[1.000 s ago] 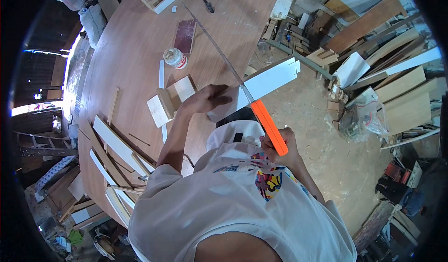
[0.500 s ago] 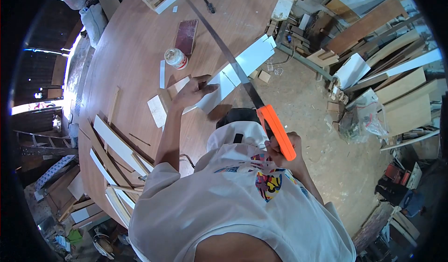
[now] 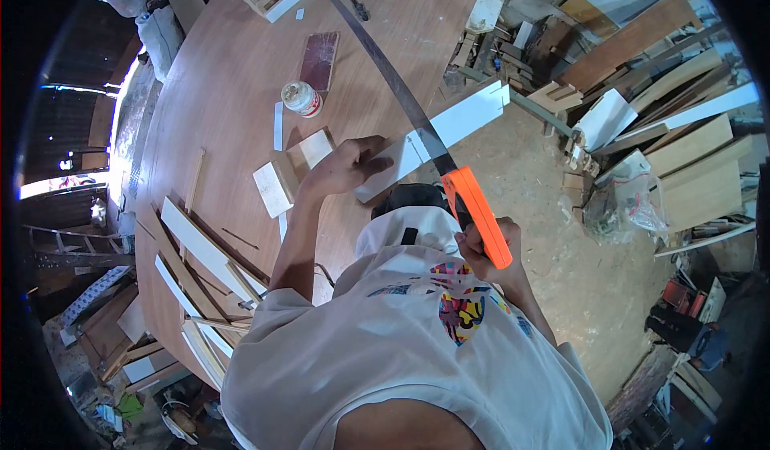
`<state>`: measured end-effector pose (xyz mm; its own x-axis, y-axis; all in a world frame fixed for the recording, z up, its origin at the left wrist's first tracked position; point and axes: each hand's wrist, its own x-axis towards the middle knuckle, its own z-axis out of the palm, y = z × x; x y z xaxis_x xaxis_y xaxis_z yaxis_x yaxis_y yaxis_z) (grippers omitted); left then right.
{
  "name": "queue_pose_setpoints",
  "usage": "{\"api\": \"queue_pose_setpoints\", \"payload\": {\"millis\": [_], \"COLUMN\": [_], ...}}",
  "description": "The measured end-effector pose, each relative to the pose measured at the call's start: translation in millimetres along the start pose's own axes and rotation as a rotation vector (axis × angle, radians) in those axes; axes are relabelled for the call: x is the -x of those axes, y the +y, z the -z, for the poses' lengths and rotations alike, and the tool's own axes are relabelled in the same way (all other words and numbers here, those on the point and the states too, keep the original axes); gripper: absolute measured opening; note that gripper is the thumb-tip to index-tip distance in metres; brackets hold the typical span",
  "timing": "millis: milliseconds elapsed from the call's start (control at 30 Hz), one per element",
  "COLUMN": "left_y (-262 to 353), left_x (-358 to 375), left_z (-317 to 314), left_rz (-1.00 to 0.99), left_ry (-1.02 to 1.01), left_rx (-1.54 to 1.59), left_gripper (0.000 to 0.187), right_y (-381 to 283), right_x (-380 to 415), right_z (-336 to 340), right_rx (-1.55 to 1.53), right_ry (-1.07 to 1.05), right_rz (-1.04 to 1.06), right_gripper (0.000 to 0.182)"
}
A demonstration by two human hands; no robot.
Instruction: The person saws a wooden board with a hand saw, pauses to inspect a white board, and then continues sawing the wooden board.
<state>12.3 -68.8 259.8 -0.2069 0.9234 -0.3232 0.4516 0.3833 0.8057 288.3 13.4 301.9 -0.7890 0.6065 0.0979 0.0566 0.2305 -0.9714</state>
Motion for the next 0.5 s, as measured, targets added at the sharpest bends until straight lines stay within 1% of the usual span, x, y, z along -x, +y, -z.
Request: {"api": "queue_pose_setpoints", "payload": {"millis": [67,133,267,333,433,500], "left_y": [4.1,12.2,22.2,19.6,20.5,25.9], "left_x": [1.5,2.7,4.2,4.5,5.4,6.1], "left_z": [-0.4,0.9,2.5,-0.4,-3.6,-1.0], "left_rz": [-0.019,0.030,0.056,-0.042,-0.055,-0.029], "left_ry": [-0.007,-0.044,-0.082,-0.054,-0.020,-0.040], "left_rx": [-0.005,-0.038,-0.074,-0.024,-0.049,-0.052], "left_gripper": [0.044,0.046,0.048,0.041,0.039,0.039], "right_y": [-2.7,-1.7,-5.4,-3.6,-2.9,-3.4], "right_x": [-1.1,0.6,-0.9,-0.4,-1.1,-2.0], "right_z": [-0.9,-1.3,-3.4,-2.0,-1.0,-1.4], "right_rx": [-0.028,-0.035,-0.046,-0.039,-0.020,-0.009], "right_ry": [-0.010,-0.011,-0.011,-0.027,-0.040,-0.039], "right_rz": [0.005,-0.014,-0.030,-0.012,0.008,0.011], "right_gripper": [0.035,0.035,0.036,0.037,0.037,0.037]}}
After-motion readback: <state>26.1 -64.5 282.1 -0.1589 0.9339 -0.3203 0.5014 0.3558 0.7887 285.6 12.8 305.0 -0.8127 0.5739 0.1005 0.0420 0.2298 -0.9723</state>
